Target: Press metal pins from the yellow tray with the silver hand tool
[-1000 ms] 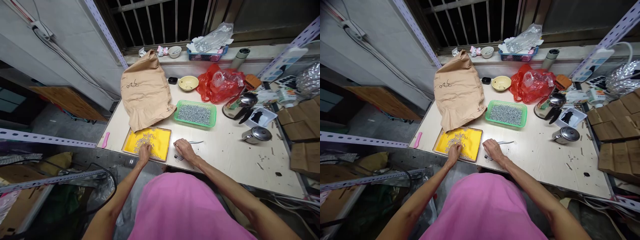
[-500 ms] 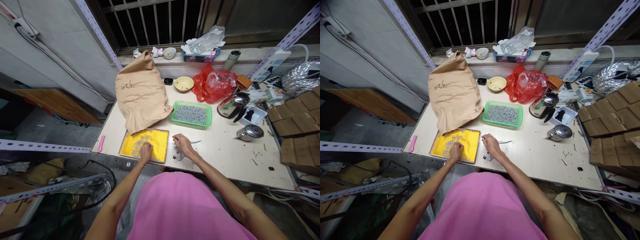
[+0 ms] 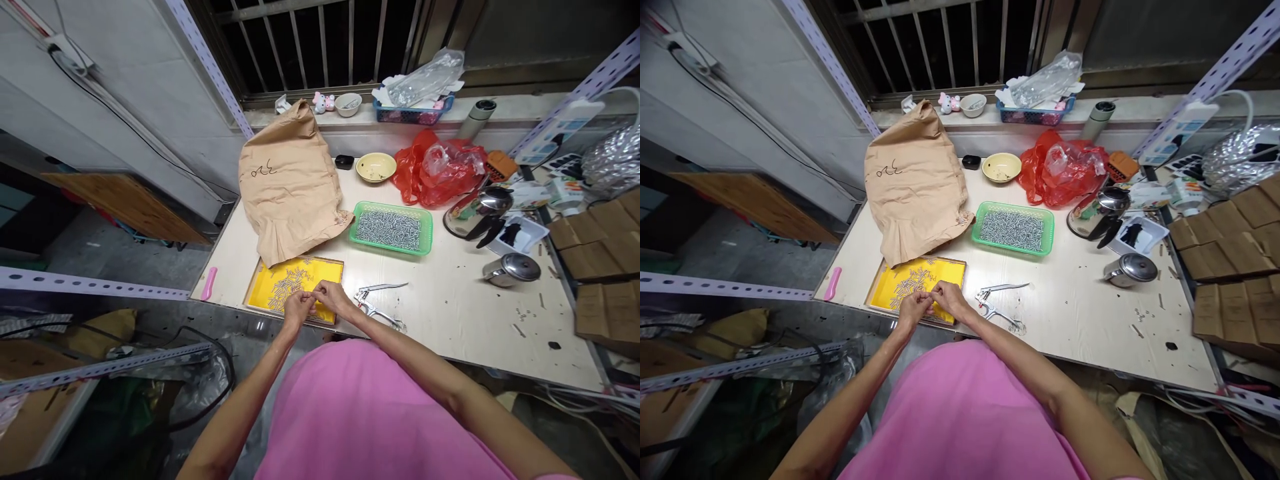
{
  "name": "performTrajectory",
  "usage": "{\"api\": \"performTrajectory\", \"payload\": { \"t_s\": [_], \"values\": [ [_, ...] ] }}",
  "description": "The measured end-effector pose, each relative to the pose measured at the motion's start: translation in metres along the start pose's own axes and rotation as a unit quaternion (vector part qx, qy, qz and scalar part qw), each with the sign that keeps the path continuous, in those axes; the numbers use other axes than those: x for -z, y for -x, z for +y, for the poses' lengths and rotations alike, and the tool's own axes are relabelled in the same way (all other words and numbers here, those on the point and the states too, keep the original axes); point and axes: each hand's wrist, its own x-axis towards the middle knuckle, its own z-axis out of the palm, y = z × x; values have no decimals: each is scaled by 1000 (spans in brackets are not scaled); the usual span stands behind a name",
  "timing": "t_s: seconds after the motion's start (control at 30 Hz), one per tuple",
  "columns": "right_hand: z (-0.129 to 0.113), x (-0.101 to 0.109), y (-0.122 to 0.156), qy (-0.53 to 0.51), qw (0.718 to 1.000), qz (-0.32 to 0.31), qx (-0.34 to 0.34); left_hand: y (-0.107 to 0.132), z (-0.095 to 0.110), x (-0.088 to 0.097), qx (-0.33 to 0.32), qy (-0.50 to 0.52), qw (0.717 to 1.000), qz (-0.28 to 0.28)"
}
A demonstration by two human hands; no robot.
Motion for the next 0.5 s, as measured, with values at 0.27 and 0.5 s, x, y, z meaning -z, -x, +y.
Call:
{"api": "performTrajectory", "payload": {
  "t_s": [0.27,0.5],
  "values": [
    [-1,-8,-4,-57,996,-27,-59,1,9,21,141,144,977,-65],
    [-1,18,-4,172,984,-39,-11,-10,9,34,83,91,991,45]
  ]
}}
